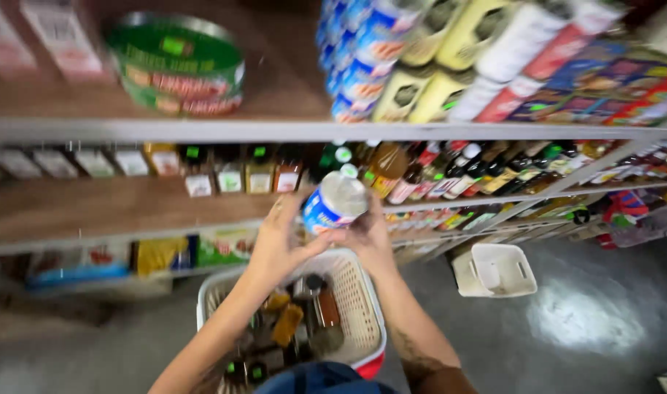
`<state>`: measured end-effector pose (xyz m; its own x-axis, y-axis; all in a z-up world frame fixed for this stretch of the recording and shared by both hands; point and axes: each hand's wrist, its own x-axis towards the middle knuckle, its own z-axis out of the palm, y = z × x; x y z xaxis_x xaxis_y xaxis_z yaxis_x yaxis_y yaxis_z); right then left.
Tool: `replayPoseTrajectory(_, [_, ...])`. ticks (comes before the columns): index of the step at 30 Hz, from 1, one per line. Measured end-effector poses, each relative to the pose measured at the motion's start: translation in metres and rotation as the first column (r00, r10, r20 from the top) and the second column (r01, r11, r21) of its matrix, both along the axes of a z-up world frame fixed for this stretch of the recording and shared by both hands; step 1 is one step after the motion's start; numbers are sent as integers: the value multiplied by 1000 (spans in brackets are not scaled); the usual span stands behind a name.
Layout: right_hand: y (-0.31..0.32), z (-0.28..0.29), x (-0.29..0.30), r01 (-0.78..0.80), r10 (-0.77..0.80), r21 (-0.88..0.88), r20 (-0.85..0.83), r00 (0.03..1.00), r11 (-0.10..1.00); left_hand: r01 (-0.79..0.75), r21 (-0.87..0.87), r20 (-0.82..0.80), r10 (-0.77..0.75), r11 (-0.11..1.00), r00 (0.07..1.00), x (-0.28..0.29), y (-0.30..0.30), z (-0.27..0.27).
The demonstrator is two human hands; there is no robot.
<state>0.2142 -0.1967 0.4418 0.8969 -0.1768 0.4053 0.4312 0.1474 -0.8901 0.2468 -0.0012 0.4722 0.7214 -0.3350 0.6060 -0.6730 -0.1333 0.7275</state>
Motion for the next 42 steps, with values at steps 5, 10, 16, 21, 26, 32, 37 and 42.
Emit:
replayPoseTrajectory(5, [-50, 128, 23, 190, -136, -150, 312, 940, 970, 65, -22, 366, -53, 998, 929, 66, -48, 103])
replayPoseTrajectory(10, [-68, 235, 91, 213, -65, -232, 519, 852, 949, 0, -247, 490, 125, 969, 863, 147, -106, 133])
replayPoseTrajectory(16, [-83, 260, 149, 367, -131, -352, 543, 829, 861, -101, -354, 272, 205, 930, 940, 179, -120, 107])
replayPoseTrajectory(21, [-87, 259, 158, 437, -150, -491, 519, 842, 754, -139, -259, 312, 219, 956, 925, 169, -114, 114])
replayPoseTrajectory(26, [-93, 251, 167, 401, -143, -491, 481, 865, 773, -196, -162, 294, 237, 967, 926, 167, -116, 112])
replayPoseTrajectory(32, [-96, 250, 170, 403, -156, -506, 460, 874, 763, -207, -147, 297, 243, 967, 923, 167, -116, 111])
replayPoseTrajectory(37, [-95, 253, 170, 406, -162, -527, 449, 879, 747, -225, -152, 320, 263, 963, 910, 168, -117, 110])
replayPoseTrajectory(42, [-99, 255, 174, 411, -148, -585, 444, 884, 699, -211, -155, 303, 250, 965, 919, 166, -117, 112])
